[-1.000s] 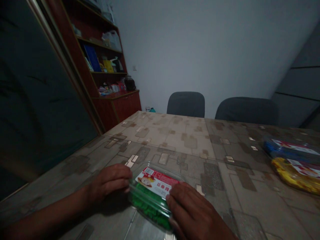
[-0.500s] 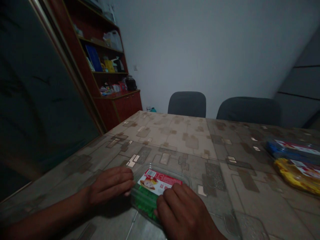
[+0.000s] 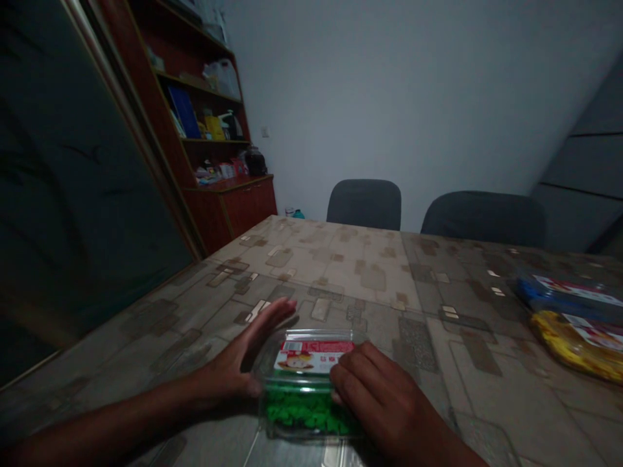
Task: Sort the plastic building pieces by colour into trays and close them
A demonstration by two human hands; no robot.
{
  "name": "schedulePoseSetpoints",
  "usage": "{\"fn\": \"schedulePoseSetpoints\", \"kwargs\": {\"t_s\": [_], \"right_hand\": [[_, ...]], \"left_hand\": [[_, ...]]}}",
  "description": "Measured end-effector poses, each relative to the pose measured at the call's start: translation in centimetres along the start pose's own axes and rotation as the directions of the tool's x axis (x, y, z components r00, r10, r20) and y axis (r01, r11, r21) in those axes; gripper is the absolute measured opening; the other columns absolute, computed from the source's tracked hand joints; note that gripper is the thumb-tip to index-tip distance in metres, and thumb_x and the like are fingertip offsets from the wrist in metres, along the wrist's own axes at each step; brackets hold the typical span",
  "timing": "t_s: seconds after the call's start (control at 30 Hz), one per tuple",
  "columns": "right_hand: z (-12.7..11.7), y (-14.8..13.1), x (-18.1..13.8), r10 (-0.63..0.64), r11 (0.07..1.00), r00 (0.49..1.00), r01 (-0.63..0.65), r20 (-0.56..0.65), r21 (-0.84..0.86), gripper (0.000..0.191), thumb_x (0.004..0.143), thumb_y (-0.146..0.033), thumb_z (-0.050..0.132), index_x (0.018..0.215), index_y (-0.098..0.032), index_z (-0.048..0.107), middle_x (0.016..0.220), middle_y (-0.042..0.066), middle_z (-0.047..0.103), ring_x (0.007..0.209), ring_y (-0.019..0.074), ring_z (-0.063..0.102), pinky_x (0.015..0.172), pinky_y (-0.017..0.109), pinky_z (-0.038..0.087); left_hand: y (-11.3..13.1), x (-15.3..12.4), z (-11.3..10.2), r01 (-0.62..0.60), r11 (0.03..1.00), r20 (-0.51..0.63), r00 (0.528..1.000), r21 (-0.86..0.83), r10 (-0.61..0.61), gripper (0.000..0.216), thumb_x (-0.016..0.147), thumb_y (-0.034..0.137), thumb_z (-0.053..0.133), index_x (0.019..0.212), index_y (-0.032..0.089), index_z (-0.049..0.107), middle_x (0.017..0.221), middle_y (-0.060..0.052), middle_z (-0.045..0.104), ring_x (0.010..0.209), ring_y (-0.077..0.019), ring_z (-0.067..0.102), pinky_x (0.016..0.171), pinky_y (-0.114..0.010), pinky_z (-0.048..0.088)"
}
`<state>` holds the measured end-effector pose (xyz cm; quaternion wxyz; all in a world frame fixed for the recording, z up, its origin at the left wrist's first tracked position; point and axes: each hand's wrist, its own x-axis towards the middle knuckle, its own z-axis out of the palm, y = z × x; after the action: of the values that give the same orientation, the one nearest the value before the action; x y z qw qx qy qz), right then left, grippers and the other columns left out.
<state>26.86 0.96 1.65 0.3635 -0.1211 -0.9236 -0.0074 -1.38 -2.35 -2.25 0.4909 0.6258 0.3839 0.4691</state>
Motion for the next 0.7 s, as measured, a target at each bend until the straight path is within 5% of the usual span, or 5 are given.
{"fn": "schedulePoseSetpoints", "kwargs": {"t_s": [0.1,0.2,0.37,0.47,0.7], "right_hand": [[0.1,0.2,0.0,-0.007,0.999,0.999,0.006,-0.033,-0.037,0.022,0.101,-0.011,0.038,0.105,-0.011,0.059,0.09,0.011,0.067,0.085,0.019,0.061,0.076,0.031,0.052],[0.8,0.0,1.0,-0.035,0.994,0.996,0.026,-0.084,-0.107,0.024,0.102,-0.014,0.037,0.106,-0.011,0.06,0.087,0.01,0.068,0.081,0.0193,0.06,0.08,0.035,0.051],[3.2,-0.5,4.3,-0.094,0.979,0.987,0.068,-0.129,-0.192,0.023,0.101,-0.015,0.041,0.098,-0.012,0.064,0.079,0.007,0.066,0.071,0.0194,0.053,0.069,0.035,0.046],[4.7,-0.5,5.5,-0.139,0.983,0.983,0.121,-0.119,-0.141,0.022,0.1,-0.017,0.044,0.102,-0.01,0.065,0.077,0.007,0.065,0.068,0.0193,0.049,0.062,0.033,0.043],[5.7,-0.5,5.6,-0.165,0.984,0.976,0.153,-0.14,-0.096,0.023,0.098,-0.014,0.044,0.103,-0.006,0.065,0.078,0.009,0.065,0.07,0.0201,0.05,0.064,0.033,0.044]], "left_hand": [[-0.2,-0.2,1.3,0.14,0.962,0.079,0.989,-0.236,-0.125,0.13,0.054,0.068,0.087,0.156,0.025,0.018,0.161,-0.022,0.022,0.146,-0.0414,0.025,0.117,-0.058,0.023],[0.5,-0.3,2.3,0.077,0.963,-0.059,0.994,-0.257,-0.095,0.125,0.058,0.061,0.088,0.155,0.029,0.016,0.159,-0.021,0.025,0.141,-0.0421,0.036,0.113,-0.058,0.031],[2.3,-0.3,2.4,-0.016,0.979,-0.312,0.947,0.202,0.08,0.104,0.069,0.036,0.083,0.153,0.027,0.021,0.155,-0.016,0.032,0.142,-0.0392,0.033,0.117,-0.059,0.024],[2.7,-0.5,2.1,0.017,0.911,-0.3,0.947,0.412,0.118,0.107,0.067,0.024,0.078,0.155,0.025,0.016,0.158,-0.016,0.026,0.143,-0.04,0.03,0.118,-0.062,0.019],[2.0,-0.7,2.3,-0.002,0.822,-0.281,0.939,0.569,0.197,0.103,0.068,0.017,0.069,0.155,0.026,0.013,0.158,-0.015,0.023,0.147,-0.0389,0.021,0.119,-0.062,0.017]]}}
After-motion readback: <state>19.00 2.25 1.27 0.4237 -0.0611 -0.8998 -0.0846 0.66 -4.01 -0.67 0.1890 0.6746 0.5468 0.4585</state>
